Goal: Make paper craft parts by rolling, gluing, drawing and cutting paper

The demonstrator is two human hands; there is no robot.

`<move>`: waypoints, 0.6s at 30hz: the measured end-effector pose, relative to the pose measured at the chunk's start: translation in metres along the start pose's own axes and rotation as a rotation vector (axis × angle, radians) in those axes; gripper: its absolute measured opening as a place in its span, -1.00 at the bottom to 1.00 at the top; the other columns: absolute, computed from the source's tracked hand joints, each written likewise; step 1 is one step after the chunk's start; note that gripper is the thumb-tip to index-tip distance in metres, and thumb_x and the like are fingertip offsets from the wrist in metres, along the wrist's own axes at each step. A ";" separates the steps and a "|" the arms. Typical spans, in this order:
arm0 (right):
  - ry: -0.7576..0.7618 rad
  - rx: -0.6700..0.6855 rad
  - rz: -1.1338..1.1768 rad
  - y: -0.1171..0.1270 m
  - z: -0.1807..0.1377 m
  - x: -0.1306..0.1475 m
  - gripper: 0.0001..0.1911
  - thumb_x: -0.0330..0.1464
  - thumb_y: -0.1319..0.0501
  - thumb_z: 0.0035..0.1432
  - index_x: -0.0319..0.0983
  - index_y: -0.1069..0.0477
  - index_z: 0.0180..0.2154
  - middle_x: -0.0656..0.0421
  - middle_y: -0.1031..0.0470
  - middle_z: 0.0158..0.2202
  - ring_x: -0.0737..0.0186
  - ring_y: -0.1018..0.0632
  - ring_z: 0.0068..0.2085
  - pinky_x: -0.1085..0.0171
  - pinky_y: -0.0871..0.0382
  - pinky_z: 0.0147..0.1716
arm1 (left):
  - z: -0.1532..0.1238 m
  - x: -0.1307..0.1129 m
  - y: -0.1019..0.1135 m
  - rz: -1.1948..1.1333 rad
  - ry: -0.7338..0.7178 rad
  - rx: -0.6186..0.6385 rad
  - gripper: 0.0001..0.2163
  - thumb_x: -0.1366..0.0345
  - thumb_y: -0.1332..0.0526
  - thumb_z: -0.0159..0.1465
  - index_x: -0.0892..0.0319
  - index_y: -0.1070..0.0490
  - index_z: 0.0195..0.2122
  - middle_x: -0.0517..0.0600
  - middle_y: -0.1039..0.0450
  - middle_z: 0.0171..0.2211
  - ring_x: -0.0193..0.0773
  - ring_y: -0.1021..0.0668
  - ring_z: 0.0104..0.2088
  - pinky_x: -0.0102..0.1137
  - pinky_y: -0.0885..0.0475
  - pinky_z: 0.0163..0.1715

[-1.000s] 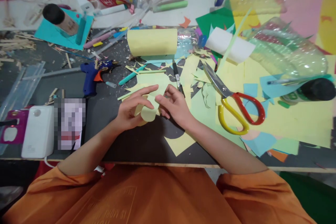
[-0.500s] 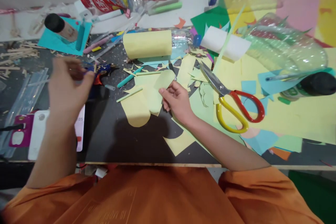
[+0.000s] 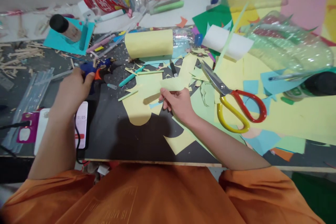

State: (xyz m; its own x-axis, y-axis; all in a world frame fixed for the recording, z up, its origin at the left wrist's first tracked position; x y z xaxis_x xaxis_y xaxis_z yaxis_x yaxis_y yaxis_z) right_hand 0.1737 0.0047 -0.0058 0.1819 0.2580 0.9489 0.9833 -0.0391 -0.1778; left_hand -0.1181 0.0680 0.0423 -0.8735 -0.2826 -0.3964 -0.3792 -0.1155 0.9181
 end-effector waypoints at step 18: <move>-0.032 -0.008 -0.102 0.000 0.004 0.003 -0.66 -0.20 -0.36 -0.02 -0.24 -0.38 -0.65 0.27 -0.34 -0.77 0.45 -0.30 -0.73 0.40 -0.19 -0.73 | -0.085 -0.059 -0.042 -1.082 0.149 0.440 -0.78 0.20 -0.36 -0.07 0.19 -0.39 -0.49 -0.11 -0.41 -0.60 -0.43 -0.38 -0.65 -0.47 -0.36 -0.57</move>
State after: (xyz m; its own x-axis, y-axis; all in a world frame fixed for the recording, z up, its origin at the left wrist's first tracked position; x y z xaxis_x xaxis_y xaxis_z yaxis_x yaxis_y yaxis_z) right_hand 0.1743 0.0092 -0.0044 0.0803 0.2915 0.9532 0.9968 -0.0185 -0.0783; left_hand -0.0243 0.0090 0.0273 0.0010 -0.3510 -0.9364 -0.9994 -0.0328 0.0113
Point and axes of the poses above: each hand's wrist, its own z-axis towards the middle knuckle, its own y-axis out of the back of the hand, x = y × z, the point moved 2 cm from there along z, towards the middle knuckle
